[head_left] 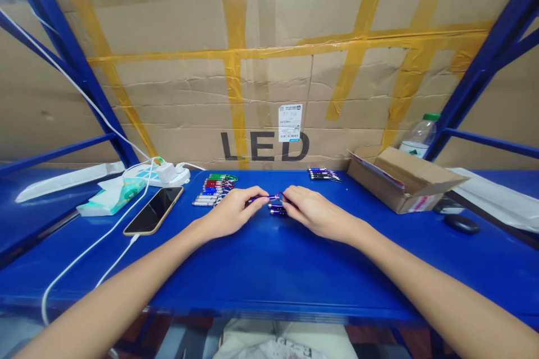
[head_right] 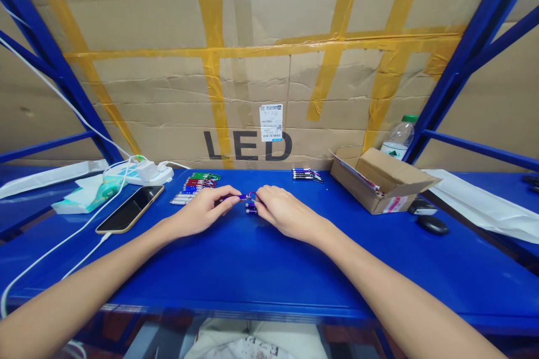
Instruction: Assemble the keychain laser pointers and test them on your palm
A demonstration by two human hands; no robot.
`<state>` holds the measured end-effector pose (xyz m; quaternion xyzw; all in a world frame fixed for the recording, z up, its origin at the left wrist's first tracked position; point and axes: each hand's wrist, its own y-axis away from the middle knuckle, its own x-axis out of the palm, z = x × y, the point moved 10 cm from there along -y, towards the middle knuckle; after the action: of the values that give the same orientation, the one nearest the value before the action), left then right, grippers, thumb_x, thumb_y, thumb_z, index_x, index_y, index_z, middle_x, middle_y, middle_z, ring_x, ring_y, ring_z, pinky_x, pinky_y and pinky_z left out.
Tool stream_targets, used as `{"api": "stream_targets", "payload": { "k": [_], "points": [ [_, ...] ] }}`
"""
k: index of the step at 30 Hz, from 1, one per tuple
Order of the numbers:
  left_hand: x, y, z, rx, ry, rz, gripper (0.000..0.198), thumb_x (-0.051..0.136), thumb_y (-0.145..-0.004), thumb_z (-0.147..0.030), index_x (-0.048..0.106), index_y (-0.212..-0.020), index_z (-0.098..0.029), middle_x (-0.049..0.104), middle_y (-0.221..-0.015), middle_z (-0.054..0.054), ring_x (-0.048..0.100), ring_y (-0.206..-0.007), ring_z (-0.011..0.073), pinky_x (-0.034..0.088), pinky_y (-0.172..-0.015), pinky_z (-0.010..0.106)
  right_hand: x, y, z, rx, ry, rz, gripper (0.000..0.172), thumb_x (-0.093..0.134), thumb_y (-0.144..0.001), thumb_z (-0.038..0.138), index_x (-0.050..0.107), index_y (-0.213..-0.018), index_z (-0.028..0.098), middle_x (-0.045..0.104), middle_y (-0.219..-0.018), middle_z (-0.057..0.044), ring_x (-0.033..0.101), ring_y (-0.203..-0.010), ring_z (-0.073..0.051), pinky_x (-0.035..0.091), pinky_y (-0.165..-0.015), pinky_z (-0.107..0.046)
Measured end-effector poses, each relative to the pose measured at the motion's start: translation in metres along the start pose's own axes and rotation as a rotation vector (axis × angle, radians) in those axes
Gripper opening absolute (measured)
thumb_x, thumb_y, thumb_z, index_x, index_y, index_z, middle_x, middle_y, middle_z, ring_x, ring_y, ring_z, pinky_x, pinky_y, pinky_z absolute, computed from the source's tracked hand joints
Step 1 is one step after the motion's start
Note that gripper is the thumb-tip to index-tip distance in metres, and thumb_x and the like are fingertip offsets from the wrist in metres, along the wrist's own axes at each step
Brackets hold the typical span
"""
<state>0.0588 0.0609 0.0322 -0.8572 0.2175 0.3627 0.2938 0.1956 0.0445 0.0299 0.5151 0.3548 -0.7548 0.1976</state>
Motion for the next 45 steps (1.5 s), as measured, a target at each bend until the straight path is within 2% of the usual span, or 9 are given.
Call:
{"api": "stream_targets", "payload": {
  "k": [3, 7, 12, 16, 28, 34, 45],
  "points": [
    [0.000, 0.000, 0.000, -0.002, -0.001, 0.002, 0.037, 0.052, -0.109, -0.049, 0.074, -0.118, -0.019, 0.077, -0.099, 0.003, 0.065, -0.081, 0.0178, 0.046, -0.075, 0.029, -0.002, 0.000, -0.001, -0.005, -0.040, -0.012, 0.026, 0.042, -0.115, 0.032, 0.048, -0.091, 0.024, 0.060, -0.093, -0.004, 0.056, -0.083, -0.021, 0.043, -0.076, -0.035],
    [0.003, 0.001, 0.003, -0.019, 0.005, 0.014, 0.038, 0.055, -0.108, -0.050, 0.074, -0.118, -0.019, 0.075, -0.090, 0.002, 0.059, -0.071, 0.0158, 0.042, -0.068, 0.029, -0.003, 0.000, -0.002, -0.011, -0.065, -0.029, 0.027, 0.042, -0.115, 0.031, 0.047, -0.089, 0.024, 0.060, -0.091, -0.003, 0.055, -0.079, -0.019, 0.043, -0.074, -0.033],
    [0.006, 0.002, 0.004, -0.037, 0.026, 0.026, 0.038, 0.058, -0.106, -0.051, 0.074, -0.117, -0.019, 0.059, -0.071, -0.003, 0.049, -0.064, 0.0138, 0.035, -0.062, 0.027, -0.004, -0.001, -0.001, -0.023, -0.091, -0.065, 0.031, 0.042, -0.115, 0.034, 0.048, -0.086, 0.023, 0.059, -0.088, -0.003, 0.054, -0.077, -0.018, 0.041, -0.072, -0.032],
    [0.007, 0.002, 0.004, -0.050, 0.060, 0.039, 0.036, 0.059, -0.105, -0.050, 0.074, -0.115, -0.019, 0.052, -0.068, -0.005, 0.046, -0.063, 0.0132, 0.034, -0.061, 0.027, -0.006, -0.001, -0.001, -0.015, -0.098, -0.087, 0.033, 0.043, -0.114, 0.033, 0.047, -0.083, 0.024, 0.057, -0.084, -0.002, 0.052, -0.073, -0.018, 0.038, -0.070, -0.031],
    [0.011, 0.002, 0.000, -0.062, 0.192, 0.062, 0.037, 0.055, -0.107, -0.048, 0.069, -0.116, -0.015, 0.064, -0.068, -0.003, 0.057, -0.063, 0.0137, 0.043, -0.065, 0.026, -0.004, -0.001, -0.003, 0.044, -0.102, -0.080, 0.032, 0.040, -0.114, 0.034, 0.039, -0.084, 0.025, 0.055, -0.084, 0.000, 0.049, -0.071, -0.018, 0.036, -0.069, -0.032],
    [0.009, 0.002, -0.006, -0.037, 0.213, 0.061, 0.036, 0.053, -0.109, -0.047, 0.069, -0.115, -0.015, 0.064, -0.068, -0.003, 0.054, -0.063, 0.0127, 0.041, -0.066, 0.026, -0.001, 0.000, -0.005, 0.074, -0.132, -0.081, 0.029, 0.033, -0.116, 0.039, 0.038, -0.091, 0.026, 0.052, -0.086, 0.000, 0.048, -0.073, -0.019, 0.037, -0.071, -0.034],
    [0.007, 0.003, -0.006, -0.023, 0.269, 0.039, 0.033, 0.055, -0.109, -0.046, 0.066, -0.115, -0.016, 0.064, -0.069, -0.003, 0.056, -0.064, 0.0127, 0.042, -0.066, 0.026, -0.007, 0.000, -0.001, 0.067, -0.141, -0.150, 0.029, 0.032, -0.116, 0.037, 0.038, -0.089, 0.026, 0.054, -0.088, 0.000, 0.049, -0.076, -0.019, 0.038, -0.073, -0.034]
  ]
}}
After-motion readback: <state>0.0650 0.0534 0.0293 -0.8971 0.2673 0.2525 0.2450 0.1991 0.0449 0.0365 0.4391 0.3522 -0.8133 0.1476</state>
